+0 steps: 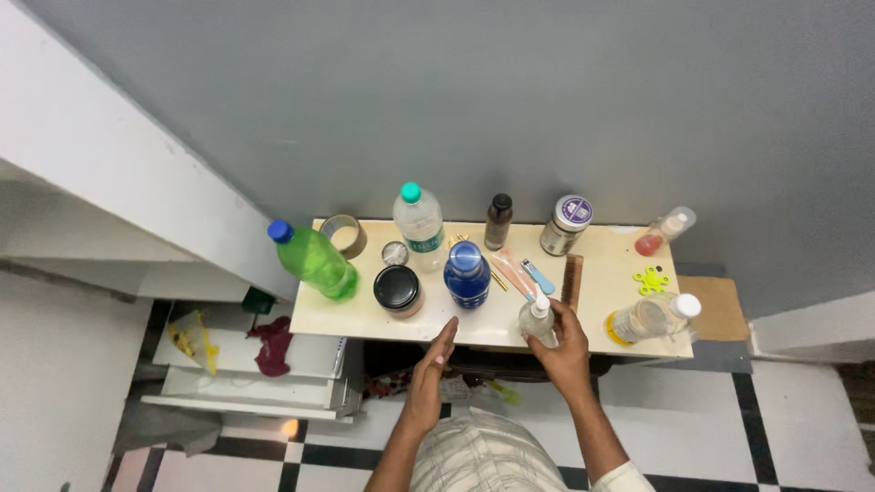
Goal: The person repeatedly opens a wall cabinet and transfers various personal care items, including bottles, a comb, and a jar, from the shelves to a small table. The person handles each item individually and places them on the table surface.
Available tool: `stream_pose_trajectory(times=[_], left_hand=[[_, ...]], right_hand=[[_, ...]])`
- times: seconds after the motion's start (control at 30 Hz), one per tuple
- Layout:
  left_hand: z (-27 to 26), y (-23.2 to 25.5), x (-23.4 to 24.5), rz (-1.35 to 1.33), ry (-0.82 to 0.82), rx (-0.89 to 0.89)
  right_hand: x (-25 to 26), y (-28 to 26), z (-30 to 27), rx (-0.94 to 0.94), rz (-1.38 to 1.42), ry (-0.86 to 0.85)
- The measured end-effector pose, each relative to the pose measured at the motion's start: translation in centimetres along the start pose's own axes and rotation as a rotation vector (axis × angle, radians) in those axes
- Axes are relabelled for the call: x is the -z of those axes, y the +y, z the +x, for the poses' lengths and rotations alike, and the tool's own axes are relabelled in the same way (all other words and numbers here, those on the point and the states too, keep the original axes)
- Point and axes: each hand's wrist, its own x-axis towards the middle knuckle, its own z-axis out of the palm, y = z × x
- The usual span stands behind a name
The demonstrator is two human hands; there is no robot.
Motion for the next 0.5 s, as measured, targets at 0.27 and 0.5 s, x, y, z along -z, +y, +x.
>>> stream_pose_trajectory(times=[0.27, 0.5], left_hand=[[-1.4, 0.4, 0.3, 0.035, 0.118, -0.032], [-2.5, 0.8, -0.1, -0.022, 0.208, 0.044]], right_hand=[[-0.8, 0.7, 1.4, -0.032, -0.233, -0.102], [-1.3, 1.7, 1.6, -0.117, -0.245, -0.124]])
